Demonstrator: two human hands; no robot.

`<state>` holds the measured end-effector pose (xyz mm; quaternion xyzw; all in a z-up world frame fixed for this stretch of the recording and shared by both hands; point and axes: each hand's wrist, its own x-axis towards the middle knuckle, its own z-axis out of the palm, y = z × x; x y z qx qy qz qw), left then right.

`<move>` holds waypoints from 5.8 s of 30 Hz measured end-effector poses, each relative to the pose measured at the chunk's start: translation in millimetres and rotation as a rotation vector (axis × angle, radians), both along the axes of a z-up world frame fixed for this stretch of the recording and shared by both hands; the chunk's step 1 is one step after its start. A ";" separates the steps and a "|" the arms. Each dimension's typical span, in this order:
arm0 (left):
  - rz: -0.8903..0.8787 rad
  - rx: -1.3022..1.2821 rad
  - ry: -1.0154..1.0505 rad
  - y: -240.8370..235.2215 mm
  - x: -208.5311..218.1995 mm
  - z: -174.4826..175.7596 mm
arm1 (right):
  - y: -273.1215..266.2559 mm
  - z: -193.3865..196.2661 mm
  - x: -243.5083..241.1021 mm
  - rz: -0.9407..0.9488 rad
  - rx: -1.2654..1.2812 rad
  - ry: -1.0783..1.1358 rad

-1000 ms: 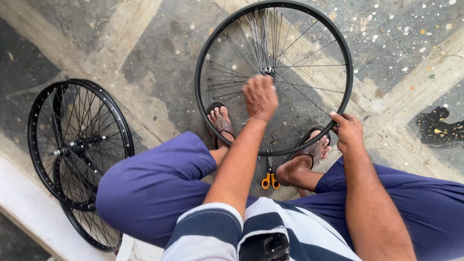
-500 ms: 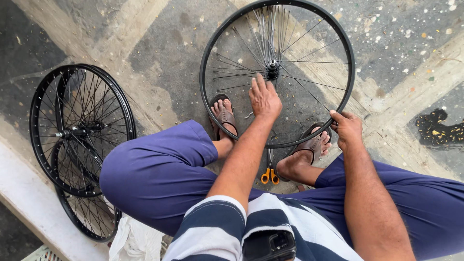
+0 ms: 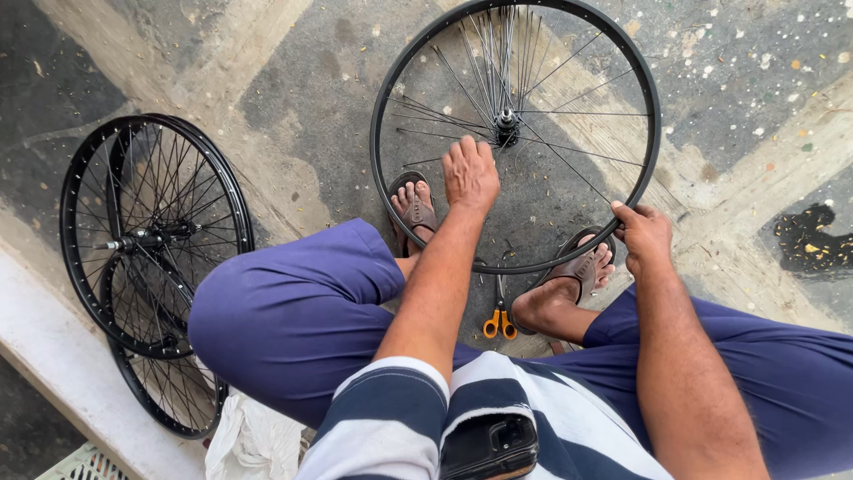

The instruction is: The person sits on the ground and works on a bicycle wheel, using their hands to adjust the spokes and rim. They repeatedly rotate the wheel and manipulate the spokes, likely to true the wheel or adjust tension. A second wheel is visible nearby on the ground.

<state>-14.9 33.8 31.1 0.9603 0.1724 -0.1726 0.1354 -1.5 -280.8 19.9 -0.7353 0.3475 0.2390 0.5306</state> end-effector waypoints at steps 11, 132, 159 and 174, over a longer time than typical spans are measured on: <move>0.058 -0.129 0.014 -76.7 -50.2 -13.6 | -7.3 -8.4 -6.0 0.025 0.053 -0.062; 0.532 -1.237 0.315 -188.3 -5.2 -27.3 | -20.4 43.6 -31.6 0.199 0.013 -0.403; 0.548 -1.290 0.343 -178.7 0.8 -20.5 | -15.5 44.7 -28.8 0.007 0.156 -0.354; 0.508 -1.224 0.175 -206.4 -2.1 -36.1 | -14.8 46.3 -33.0 0.214 -0.008 -0.376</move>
